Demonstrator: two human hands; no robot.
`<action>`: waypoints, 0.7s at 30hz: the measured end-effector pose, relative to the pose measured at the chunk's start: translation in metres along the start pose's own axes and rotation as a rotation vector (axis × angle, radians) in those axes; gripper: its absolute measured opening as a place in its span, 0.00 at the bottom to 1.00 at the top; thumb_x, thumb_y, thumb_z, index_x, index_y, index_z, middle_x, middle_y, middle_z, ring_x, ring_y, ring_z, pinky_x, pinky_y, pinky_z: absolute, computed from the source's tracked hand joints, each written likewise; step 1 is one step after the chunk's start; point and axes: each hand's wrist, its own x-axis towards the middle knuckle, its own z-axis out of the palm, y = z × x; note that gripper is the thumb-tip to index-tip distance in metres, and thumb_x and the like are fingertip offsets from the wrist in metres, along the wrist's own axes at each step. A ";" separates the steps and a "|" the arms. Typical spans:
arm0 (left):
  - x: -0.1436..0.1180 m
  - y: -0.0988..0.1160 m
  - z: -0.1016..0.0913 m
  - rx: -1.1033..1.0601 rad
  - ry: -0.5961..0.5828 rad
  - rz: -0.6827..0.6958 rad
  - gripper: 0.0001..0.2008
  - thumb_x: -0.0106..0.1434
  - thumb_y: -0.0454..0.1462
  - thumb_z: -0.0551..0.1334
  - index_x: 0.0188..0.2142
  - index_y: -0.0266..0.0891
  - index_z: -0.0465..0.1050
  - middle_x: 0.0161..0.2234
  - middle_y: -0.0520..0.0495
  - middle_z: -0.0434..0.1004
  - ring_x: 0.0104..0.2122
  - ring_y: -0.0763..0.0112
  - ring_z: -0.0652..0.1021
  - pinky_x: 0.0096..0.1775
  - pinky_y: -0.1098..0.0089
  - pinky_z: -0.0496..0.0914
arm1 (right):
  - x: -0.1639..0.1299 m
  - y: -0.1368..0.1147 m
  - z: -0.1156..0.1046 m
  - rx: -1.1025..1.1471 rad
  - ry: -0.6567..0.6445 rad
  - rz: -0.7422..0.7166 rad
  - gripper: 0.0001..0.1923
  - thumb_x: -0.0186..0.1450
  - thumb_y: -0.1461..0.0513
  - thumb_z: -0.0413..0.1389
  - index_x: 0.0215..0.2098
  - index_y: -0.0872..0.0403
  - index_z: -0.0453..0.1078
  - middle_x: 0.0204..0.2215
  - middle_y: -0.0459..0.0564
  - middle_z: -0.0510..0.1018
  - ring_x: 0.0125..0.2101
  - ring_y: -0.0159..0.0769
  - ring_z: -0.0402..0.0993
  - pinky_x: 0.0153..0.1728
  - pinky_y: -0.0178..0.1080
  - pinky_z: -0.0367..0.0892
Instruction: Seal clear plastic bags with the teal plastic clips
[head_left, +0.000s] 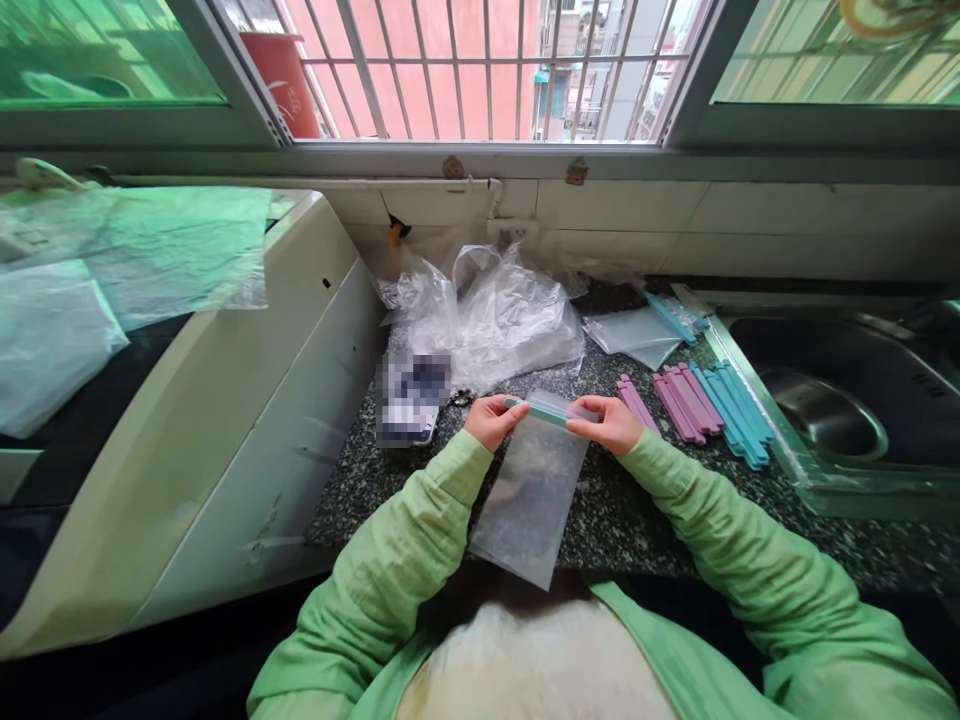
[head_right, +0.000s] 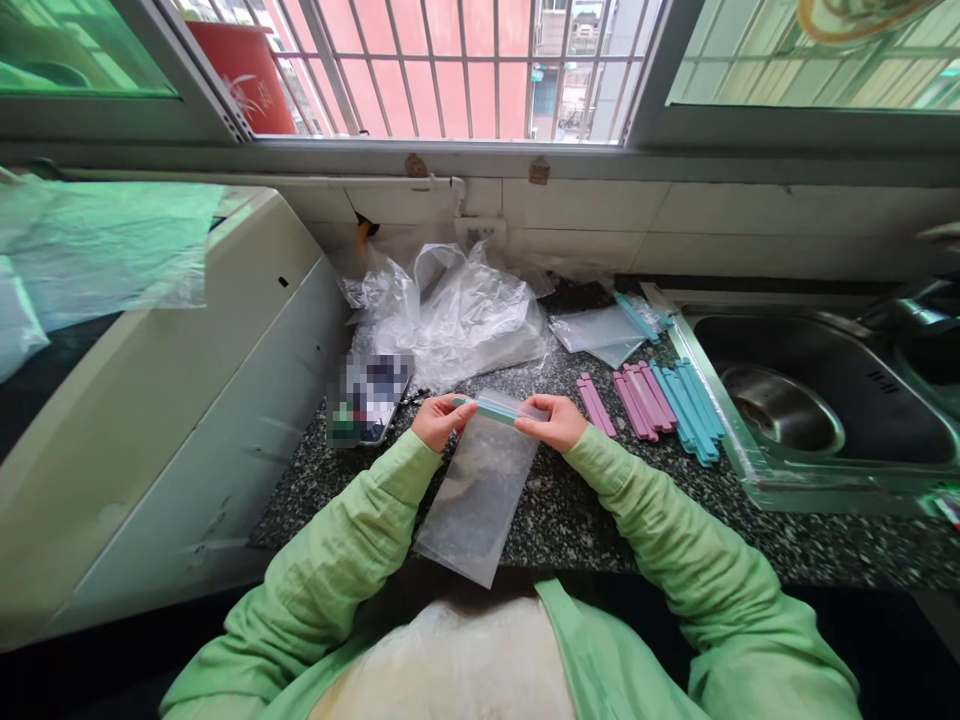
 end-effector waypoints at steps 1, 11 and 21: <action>0.000 0.000 0.001 0.001 0.002 0.001 0.21 0.36 0.51 0.67 0.18 0.34 0.69 0.08 0.59 0.57 0.10 0.83 0.58 0.15 0.76 0.53 | 0.000 -0.001 0.000 -0.016 -0.004 -0.010 0.20 0.42 0.49 0.60 0.23 0.57 0.67 0.17 0.43 0.68 0.19 0.26 0.60 0.21 0.32 0.56; 0.002 -0.002 0.000 0.074 -0.100 -0.058 0.22 0.34 0.52 0.67 0.16 0.34 0.68 0.09 0.58 0.58 0.12 0.83 0.57 0.16 0.76 0.51 | -0.003 -0.006 -0.001 -0.027 0.013 -0.041 0.21 0.44 0.47 0.58 0.21 0.57 0.66 0.15 0.42 0.64 0.18 0.25 0.56 0.19 0.32 0.52; 0.003 -0.004 0.001 0.162 -0.210 -0.086 0.20 0.36 0.49 0.66 0.15 0.33 0.69 0.09 0.58 0.57 0.14 0.83 0.56 0.19 0.75 0.49 | -0.002 -0.004 -0.010 0.017 0.109 -0.061 0.20 0.44 0.49 0.59 0.20 0.58 0.67 0.14 0.42 0.63 0.17 0.24 0.55 0.18 0.32 0.51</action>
